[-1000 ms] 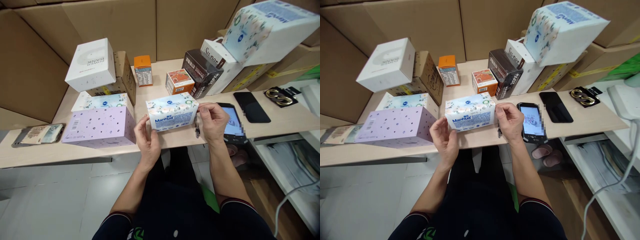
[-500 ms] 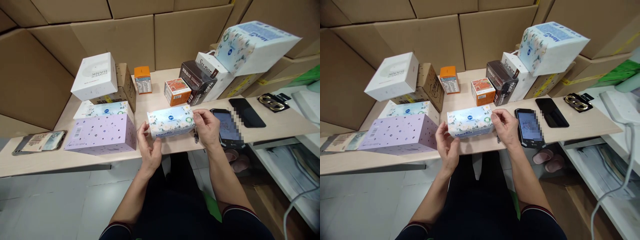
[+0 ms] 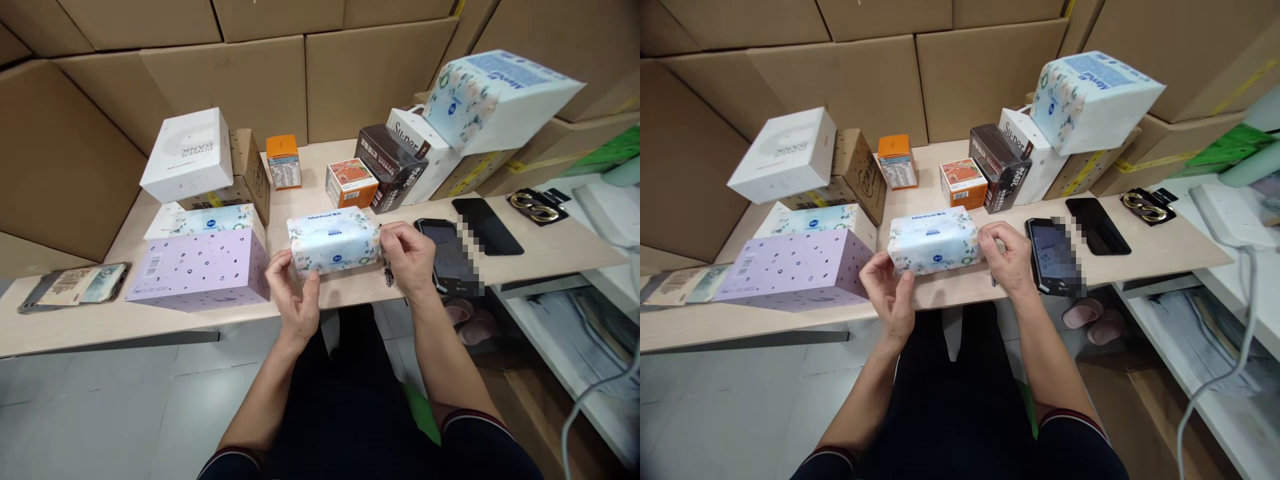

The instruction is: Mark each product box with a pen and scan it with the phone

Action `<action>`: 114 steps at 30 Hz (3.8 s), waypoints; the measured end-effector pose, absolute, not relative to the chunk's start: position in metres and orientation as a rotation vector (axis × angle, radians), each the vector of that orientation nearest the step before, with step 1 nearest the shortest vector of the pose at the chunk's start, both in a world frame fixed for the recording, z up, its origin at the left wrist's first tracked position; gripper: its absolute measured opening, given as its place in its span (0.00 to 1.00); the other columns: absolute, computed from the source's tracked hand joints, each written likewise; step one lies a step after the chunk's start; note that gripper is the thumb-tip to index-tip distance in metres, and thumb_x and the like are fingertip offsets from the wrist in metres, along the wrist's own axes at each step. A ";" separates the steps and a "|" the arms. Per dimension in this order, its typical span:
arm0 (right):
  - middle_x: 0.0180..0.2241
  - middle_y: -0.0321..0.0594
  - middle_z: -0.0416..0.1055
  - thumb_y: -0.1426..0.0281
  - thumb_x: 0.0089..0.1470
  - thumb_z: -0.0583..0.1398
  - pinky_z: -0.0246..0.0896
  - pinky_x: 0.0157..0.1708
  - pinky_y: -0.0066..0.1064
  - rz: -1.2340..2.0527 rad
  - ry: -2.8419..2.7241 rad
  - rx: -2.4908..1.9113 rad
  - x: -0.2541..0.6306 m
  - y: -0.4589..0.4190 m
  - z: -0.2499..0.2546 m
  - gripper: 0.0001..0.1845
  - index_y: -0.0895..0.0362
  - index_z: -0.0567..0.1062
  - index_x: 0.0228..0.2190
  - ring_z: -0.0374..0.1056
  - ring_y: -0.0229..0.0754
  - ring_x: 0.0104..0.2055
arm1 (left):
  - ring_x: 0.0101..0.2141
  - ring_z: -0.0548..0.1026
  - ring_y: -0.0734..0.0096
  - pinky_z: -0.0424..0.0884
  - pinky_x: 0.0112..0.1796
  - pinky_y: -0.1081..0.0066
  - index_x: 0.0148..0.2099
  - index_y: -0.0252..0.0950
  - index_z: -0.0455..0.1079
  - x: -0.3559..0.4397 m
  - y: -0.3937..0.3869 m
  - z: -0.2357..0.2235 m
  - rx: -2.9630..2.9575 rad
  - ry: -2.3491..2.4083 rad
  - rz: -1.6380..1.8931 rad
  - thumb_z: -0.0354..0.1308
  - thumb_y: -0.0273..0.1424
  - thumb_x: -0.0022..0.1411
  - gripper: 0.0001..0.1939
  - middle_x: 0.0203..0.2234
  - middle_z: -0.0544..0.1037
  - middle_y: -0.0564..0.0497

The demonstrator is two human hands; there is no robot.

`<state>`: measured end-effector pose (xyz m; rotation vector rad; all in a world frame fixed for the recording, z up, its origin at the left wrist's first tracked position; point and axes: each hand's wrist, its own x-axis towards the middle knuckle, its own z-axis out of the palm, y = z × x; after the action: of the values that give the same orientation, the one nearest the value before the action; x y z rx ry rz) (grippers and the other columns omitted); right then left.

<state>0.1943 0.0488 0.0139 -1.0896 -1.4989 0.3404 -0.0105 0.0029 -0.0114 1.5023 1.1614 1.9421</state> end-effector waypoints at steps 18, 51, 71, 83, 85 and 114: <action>0.30 0.42 0.75 0.72 0.54 0.58 0.57 0.30 0.33 0.344 -1.914 -1.809 0.204 0.030 0.032 0.13 0.54 0.80 0.40 0.67 0.44 0.30 | 0.60 0.62 0.59 0.64 0.60 0.54 0.51 0.44 0.73 -0.013 -0.005 -0.003 1.851 1.343 1.815 0.58 0.35 0.68 0.11 0.55 0.60 0.48; 0.20 0.30 0.69 0.57 0.62 0.59 0.64 0.22 0.27 0.683 -1.620 -1.094 0.143 0.034 0.064 0.15 0.53 0.73 0.30 0.69 0.35 0.23 | 0.56 0.66 0.59 0.71 0.56 0.56 0.45 0.41 0.75 -0.010 -0.005 0.001 1.847 1.385 1.789 0.57 0.28 0.67 0.07 0.52 0.60 0.46; 0.23 0.30 0.71 0.60 0.62 0.59 0.62 0.23 0.27 0.643 -1.712 -1.092 0.143 0.033 0.060 0.12 0.53 0.73 0.30 0.68 0.34 0.24 | 0.58 0.64 0.56 0.71 0.55 0.54 0.46 0.41 0.74 -0.012 -0.006 -0.001 1.848 1.376 1.769 0.58 0.30 0.65 0.08 0.53 0.59 0.45; 0.23 0.30 0.71 0.54 0.60 0.59 0.53 0.18 0.24 0.561 -1.108 -1.250 0.202 0.032 0.061 0.16 0.54 0.67 0.34 0.61 0.33 0.18 | 0.60 0.64 0.56 0.68 0.59 0.52 0.57 0.41 0.67 -0.012 -0.005 0.001 1.874 1.433 1.736 0.57 0.23 0.60 0.23 0.56 0.60 0.43; 0.19 0.28 0.67 0.52 0.57 0.61 0.53 0.21 0.25 0.595 -1.319 -1.539 0.219 0.035 0.053 0.19 0.55 0.71 0.38 0.61 0.34 0.19 | 0.60 0.64 0.57 0.68 0.59 0.52 0.61 0.41 0.64 -0.011 -0.003 0.000 1.869 1.471 1.745 0.57 0.23 0.62 0.25 0.56 0.62 0.43; 0.57 0.64 0.68 0.46 0.51 0.59 0.58 0.56 0.58 0.147 -1.553 -2.481 0.258 -0.017 0.032 0.52 0.61 0.55 0.68 0.62 0.71 0.60 | 0.47 0.70 0.62 0.73 0.43 0.63 0.50 0.38 0.71 -0.007 -0.008 -0.006 2.009 1.480 2.097 0.59 0.20 0.57 0.18 0.45 0.65 0.45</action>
<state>0.2578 -0.0172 0.0322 -2.4813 -1.5527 0.1469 -0.0066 -0.0083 -0.0061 2.0085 1.4804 2.0973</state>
